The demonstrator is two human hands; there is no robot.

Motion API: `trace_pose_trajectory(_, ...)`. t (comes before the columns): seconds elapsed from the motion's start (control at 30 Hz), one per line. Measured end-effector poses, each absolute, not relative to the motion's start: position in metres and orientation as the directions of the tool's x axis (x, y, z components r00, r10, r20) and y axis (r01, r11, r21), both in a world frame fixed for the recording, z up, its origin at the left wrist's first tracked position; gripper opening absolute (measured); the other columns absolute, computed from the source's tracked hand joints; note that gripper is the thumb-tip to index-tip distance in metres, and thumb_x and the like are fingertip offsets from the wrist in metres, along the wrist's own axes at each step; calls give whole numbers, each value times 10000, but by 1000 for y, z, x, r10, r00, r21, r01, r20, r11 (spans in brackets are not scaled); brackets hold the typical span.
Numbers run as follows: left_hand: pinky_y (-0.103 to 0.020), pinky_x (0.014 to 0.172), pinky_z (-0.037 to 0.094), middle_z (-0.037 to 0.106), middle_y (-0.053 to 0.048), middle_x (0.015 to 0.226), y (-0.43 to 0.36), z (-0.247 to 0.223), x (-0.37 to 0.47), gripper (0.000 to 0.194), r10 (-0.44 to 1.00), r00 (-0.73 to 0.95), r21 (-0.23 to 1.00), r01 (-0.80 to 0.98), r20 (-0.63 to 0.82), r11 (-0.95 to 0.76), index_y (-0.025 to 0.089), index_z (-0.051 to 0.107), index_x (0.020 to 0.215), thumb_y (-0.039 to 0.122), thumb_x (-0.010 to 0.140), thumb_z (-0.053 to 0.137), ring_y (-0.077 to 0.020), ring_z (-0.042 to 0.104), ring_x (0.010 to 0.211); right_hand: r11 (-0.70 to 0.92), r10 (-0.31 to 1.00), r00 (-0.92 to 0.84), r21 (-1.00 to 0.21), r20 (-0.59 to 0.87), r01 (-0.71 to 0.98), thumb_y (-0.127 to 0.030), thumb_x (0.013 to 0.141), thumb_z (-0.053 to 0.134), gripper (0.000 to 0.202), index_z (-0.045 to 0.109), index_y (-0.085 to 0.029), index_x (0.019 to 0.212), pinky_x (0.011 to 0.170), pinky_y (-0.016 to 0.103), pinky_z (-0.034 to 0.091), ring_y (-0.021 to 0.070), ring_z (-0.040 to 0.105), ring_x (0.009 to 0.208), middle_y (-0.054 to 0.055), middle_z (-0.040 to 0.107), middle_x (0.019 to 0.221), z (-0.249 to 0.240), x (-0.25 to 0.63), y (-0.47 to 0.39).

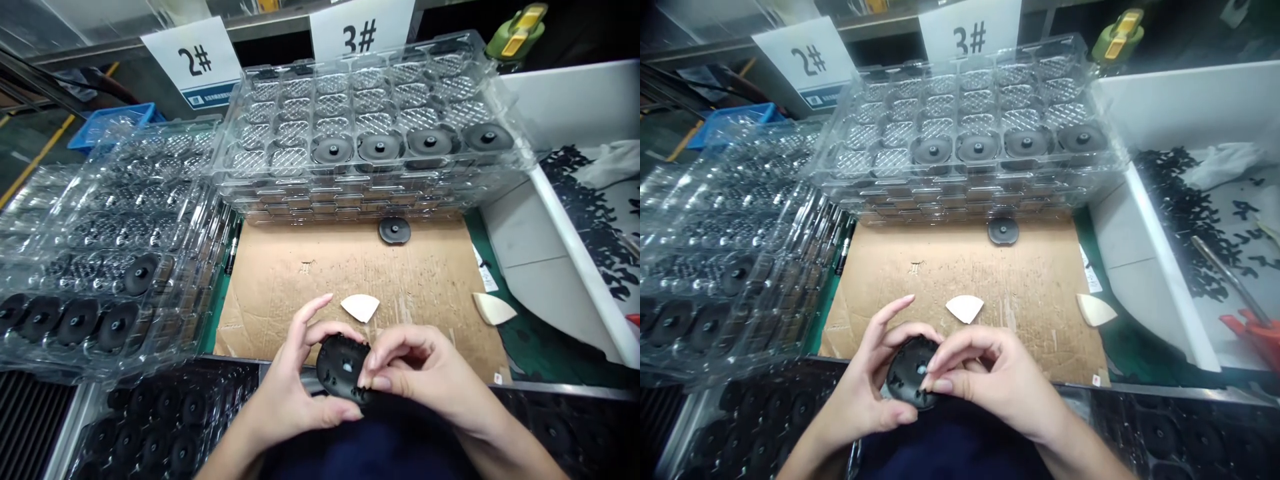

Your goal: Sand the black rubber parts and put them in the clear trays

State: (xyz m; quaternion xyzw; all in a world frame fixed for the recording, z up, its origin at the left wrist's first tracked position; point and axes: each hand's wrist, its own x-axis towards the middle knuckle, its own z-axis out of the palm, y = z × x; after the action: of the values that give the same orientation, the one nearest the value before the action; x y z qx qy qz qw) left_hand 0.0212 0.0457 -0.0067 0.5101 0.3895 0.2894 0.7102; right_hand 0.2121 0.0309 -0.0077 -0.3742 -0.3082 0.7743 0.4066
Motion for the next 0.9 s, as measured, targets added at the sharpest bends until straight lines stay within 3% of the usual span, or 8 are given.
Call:
trace_pose_trajectory(0.2, -350, 877, 364, 587, -58, 1079, 47, -7, 24, 862, 768, 579, 924, -66, -273, 378, 310, 217, 1321, 449, 630, 714, -241, 541, 1002, -318, 936, -310, -775, -166, -546, -90, 739, 671, 184, 654, -254, 820, 684, 195, 511, 84, 646, 724, -35, 692, 746, -10, 218, 31)
trace_pose_trajectory(0.33, -330, 860, 364, 584, -49, 1067, 49, -5, 26, 830, 748, 599, 914, -62, -287, 400, 303, 241, 1315, 463, 642, 700, -228, 541, 980, -288, 925, -346, -883, -156, -371, -90, 757, 652, 194, 647, -246, 872, 702, 214, 475, 88, 611, 761, -19, 681, 809, -4, 220, 34)
trace_pose_trajectory(0.53, -398, 913, 338, 582, -65, 1047, 49, -6, 28, 857, 708, 630, 898, -37, -320, 439, 287, 243, 1322, 499, 625, 696, -261, 529, 1001, -209, 904, -410, -963, -124, -170, -112, 723, 681, 223, 655, -259, 889, 709, 274, 452, 132, 570, 794, -16, 627, 798, 6, 217, 38)
trace_pose_trajectory(0.7, -443, 946, 327, 590, -65, 1024, 46, -9, 28, 856, 708, 637, 901, -49, -304, 431, 279, 245, 1322, 519, 628, 684, -265, 536, 1003, -242, 901, -410, -949, -143, -201, -36, 710, 661, 285, 666, -261, 884, 679, 239, 446, 106, 562, 743, -31, 593, 764, 8, 212, 38)
trace_pose_trajectory(0.9, -403, 912, 352, 595, -51, 1015, 45, -9, 26, 847, 719, 631, 909, -53, -291, 413, 287, 242, 1319, 497, 634, 693, -251, 545, 996, -264, 904, -399, -936, -156, -232, -18, 694, 666, 308, 678, -260, 884, 648, 204, 440, 83, 542, 689, -33, 604, 780, 7, 209, 36)
